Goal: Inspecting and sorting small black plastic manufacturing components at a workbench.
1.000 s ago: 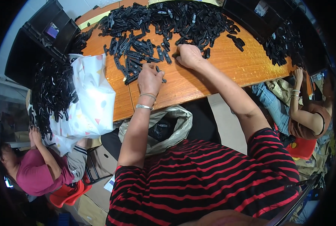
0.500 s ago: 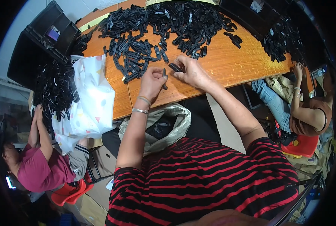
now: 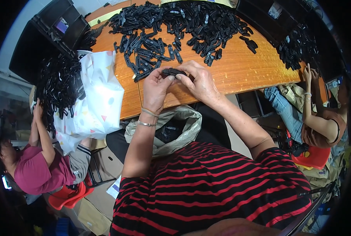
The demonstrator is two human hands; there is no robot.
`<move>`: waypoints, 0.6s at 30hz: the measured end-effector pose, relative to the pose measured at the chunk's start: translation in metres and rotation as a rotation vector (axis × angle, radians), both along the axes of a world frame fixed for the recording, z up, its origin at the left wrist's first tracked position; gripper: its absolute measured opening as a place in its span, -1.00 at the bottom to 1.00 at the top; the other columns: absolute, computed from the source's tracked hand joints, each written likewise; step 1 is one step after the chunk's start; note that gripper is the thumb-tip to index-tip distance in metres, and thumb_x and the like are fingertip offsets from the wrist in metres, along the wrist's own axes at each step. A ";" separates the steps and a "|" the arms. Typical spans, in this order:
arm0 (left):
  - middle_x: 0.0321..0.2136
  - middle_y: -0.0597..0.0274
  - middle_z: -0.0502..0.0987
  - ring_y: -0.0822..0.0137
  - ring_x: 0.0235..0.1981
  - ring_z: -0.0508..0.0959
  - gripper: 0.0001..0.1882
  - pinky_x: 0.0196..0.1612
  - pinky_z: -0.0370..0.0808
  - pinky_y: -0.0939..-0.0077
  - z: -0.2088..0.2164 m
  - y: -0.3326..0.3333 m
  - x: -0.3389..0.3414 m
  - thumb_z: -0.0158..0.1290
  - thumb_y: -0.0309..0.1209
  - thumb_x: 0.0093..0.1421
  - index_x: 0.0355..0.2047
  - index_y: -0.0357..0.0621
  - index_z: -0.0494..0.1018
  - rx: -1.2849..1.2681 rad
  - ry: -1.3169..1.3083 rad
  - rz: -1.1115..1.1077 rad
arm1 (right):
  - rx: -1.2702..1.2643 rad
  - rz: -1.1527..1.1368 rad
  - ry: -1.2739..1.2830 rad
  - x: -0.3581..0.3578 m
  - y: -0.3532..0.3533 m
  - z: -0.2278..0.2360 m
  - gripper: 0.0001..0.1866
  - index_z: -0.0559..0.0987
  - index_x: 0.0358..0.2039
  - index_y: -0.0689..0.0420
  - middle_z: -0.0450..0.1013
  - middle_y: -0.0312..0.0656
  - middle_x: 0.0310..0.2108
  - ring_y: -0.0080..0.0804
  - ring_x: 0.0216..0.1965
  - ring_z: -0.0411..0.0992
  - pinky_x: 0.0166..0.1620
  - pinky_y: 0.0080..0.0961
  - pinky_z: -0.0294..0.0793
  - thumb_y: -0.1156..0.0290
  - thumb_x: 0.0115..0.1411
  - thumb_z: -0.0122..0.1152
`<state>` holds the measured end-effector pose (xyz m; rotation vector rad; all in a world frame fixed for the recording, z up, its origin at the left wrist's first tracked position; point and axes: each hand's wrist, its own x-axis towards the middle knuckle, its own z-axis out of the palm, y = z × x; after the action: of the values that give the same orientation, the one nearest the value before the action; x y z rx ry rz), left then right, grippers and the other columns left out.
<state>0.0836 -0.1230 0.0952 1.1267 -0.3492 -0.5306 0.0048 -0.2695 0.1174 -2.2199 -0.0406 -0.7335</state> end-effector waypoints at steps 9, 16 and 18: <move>-0.22 0.20 0.50 0.52 -0.22 0.51 -0.65 -0.15 0.48 0.71 0.023 0.004 -0.021 0.11 -0.60 0.16 -0.02 -0.37 0.38 0.000 -0.164 0.091 | 0.065 0.040 0.049 0.001 0.002 0.001 -0.73 0.59 -0.24 0.23 0.51 -0.09 -0.33 -0.30 -0.44 0.49 -0.35 -0.44 0.49 0.47 0.01 0.35; -0.24 0.22 0.51 0.50 -0.22 0.51 -0.65 -0.14 0.48 0.65 0.031 0.008 -0.031 0.10 -0.60 0.15 -0.03 -0.32 0.39 0.174 -0.408 0.167 | 0.482 0.126 0.288 0.000 0.005 0.004 -0.66 0.52 -0.25 0.30 0.53 -0.21 -0.44 -0.67 -0.55 0.41 -0.45 -0.65 0.44 0.50 -0.04 0.42; -0.24 0.23 0.51 0.51 -0.22 0.51 -0.65 -0.15 0.48 0.65 0.031 0.012 -0.029 0.10 -0.60 0.15 -0.04 -0.29 0.39 0.182 -0.483 0.147 | 0.495 0.144 0.282 0.002 0.005 0.003 -0.68 0.52 -0.27 0.30 0.52 -0.22 -0.48 -0.67 -0.55 0.42 -0.46 -0.65 0.44 0.51 -0.04 0.42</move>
<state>0.0541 -0.1114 0.1259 1.4440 -0.6386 -0.1552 0.0064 -0.2645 0.1203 -1.8004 0.1099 -0.3028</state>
